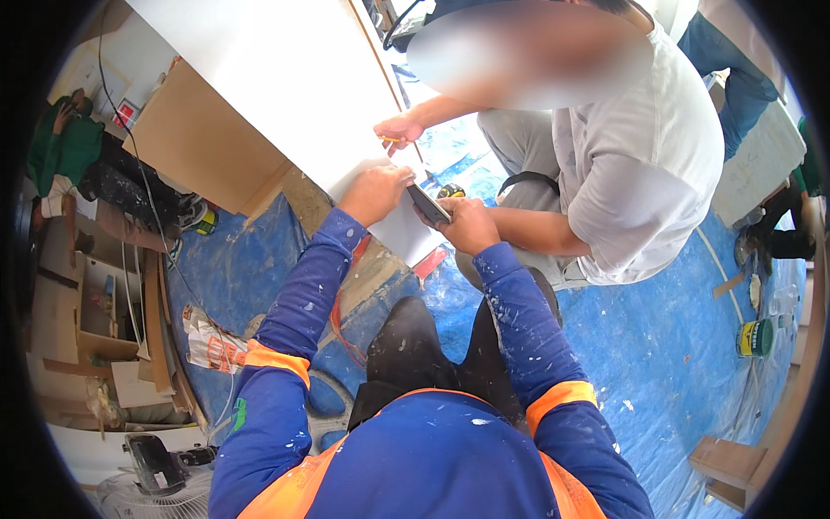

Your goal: The person assists in a cabinet installation by holding a large wooden panel against a wall for measurement and marking. They then retrieve a smaller white panel and hand it to a coworker who is using a power tool to cut or trim the panel.

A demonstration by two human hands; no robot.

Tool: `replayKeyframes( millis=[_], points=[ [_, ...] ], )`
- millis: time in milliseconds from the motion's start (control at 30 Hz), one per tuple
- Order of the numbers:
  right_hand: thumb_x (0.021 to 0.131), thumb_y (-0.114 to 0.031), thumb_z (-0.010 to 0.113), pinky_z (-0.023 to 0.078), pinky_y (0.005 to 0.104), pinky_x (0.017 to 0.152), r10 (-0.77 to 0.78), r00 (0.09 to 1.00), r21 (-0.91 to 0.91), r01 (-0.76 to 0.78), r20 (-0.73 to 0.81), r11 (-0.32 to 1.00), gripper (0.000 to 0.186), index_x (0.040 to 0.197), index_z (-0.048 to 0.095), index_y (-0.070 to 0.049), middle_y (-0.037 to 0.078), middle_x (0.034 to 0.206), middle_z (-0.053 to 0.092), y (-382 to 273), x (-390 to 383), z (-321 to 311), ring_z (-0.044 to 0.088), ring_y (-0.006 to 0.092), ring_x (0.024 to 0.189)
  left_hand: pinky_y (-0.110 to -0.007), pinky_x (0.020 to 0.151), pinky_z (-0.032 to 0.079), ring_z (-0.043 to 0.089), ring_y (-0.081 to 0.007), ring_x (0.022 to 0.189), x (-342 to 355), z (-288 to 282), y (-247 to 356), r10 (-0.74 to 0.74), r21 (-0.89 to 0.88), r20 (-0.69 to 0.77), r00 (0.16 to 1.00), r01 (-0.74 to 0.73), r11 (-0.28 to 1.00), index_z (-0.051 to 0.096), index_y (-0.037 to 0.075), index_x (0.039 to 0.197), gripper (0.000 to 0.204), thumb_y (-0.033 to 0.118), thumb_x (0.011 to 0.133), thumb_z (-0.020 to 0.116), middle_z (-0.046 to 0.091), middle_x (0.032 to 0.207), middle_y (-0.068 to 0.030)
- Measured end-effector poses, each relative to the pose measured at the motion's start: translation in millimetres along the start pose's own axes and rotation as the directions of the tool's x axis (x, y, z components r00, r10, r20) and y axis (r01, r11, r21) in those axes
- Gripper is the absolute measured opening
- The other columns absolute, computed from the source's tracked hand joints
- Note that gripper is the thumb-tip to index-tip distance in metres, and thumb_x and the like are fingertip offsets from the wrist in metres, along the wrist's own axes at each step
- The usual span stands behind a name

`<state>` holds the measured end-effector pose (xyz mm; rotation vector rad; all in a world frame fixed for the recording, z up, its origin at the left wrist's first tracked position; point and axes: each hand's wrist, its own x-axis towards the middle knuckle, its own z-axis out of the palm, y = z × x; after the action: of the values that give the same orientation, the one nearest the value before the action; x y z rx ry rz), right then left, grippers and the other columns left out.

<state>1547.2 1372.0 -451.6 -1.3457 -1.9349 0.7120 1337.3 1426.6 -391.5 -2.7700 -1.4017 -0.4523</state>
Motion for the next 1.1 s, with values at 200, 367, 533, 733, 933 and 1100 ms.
replayKeyframes(
  millis=[200, 367, 533, 733, 933, 1100],
  points=[
    [0.077, -0.014, 0.076, 0.057, 0.0387, 0.077, 0.053, 0.998, 0.135, -0.047, -0.038, 0.99, 0.038, 0.115, 0.074, -0.013, 0.02, 0.092, 0.073, 0.0, 0.4, 3.4, 0.072, 0.033, 0.083, -0.047, 0.079, 0.054, 0.068, -0.038, 0.088, -6.1, 12.4, 8.3, -0.106, -0.185, -0.145, 0.984, 0.078, 0.98, 0.068, 0.006, 0.099, 0.016, 0.013, 0.095, 0.054, 0.07, 0.09, -0.0183],
    [0.078, -0.017, 0.077, 0.057, 0.0371, 0.074, 0.063, 0.998, 0.133, -0.059, -0.027, 0.989, 0.037, 0.114, 0.074, -0.011, 0.019, 0.087, 0.073, -2.0, 0.0, 1.1, 0.073, 0.0297, 0.077, -0.047, 0.078, 0.053, 0.068, -0.0386, 0.088, -7.4, 19.6, -3.6, -0.075, -0.287, -0.19, 0.979, 0.018, 0.958, 0.068, 0.006, 0.101, 0.015, 0.009, 0.093, 0.055, 0.07, 0.093, -0.0187],
    [0.076, -0.01, 0.075, 0.057, 0.0351, 0.073, 0.049, 0.999, 0.193, -0.051, 0.013, 0.98, 0.041, 0.117, 0.072, -0.008, 0.018, 0.09, 0.074, -4.5, -0.3, -3.0, 0.073, 0.0245, 0.075, -0.046, 0.075, 0.054, 0.067, -0.0386, 0.086, -8.6, 13.0, -3.3, -0.034, -0.223, -0.173, 0.984, -0.006, 0.975, 0.068, 0.007, 0.101, 0.014, 0.009, 0.093, 0.057, 0.07, 0.096, -0.0176],
    [0.081, -0.016, 0.07, 0.055, 0.0438, 0.077, -0.021, 0.999, 0.086, 0.023, -0.025, 0.996, 0.033, 0.114, 0.074, -0.015, 0.017, 0.089, 0.073, 4.4, 2.7, -4.0, 0.071, 0.035, 0.083, -0.039, 0.077, 0.055, 0.069, -0.0361, 0.087, -26.4, 21.9, 13.7, -0.09, -0.217, -0.354, 0.931, 0.011, 0.976, 0.07, 0.004, 0.109, 0.02, 0.01, 0.091, 0.066, 0.071, 0.102, -0.0179],
    [0.074, -0.009, 0.066, 0.055, 0.0433, 0.082, -0.028, 0.997, -0.025, 0.027, -0.065, 0.999, 0.045, 0.117, 0.073, -0.017, 0.016, 0.095, 0.074, 20.3, 2.3, 10.1, 0.071, 0.0341, 0.09, -0.034, 0.071, 0.055, 0.072, -0.028, 0.078, -85.9, 25.1, 14.9, -0.393, -0.363, -0.248, 0.886, 0.291, 0.885, 0.068, -0.001, 0.108, 0.019, 0.007, 0.091, 0.067, 0.073, 0.093, -0.0183],
    [0.073, -0.002, 0.061, 0.055, 0.0432, 0.084, -0.014, 1.0, -0.01, 0.014, 0.005, 1.0, 0.044, 0.114, 0.073, -0.011, 0.018, 0.099, 0.073, 8.2, -2.6, -8.0, 0.071, 0.035, 0.094, -0.028, 0.064, 0.055, 0.067, -0.0142, 0.07, -133.3, 32.0, -19.9, -0.611, -0.508, -0.135, 0.78, 0.475, 0.719, 0.067, -0.003, 0.11, 0.02, 0.011, 0.096, 0.066, 0.072, 0.089, -0.0109]
  ],
)
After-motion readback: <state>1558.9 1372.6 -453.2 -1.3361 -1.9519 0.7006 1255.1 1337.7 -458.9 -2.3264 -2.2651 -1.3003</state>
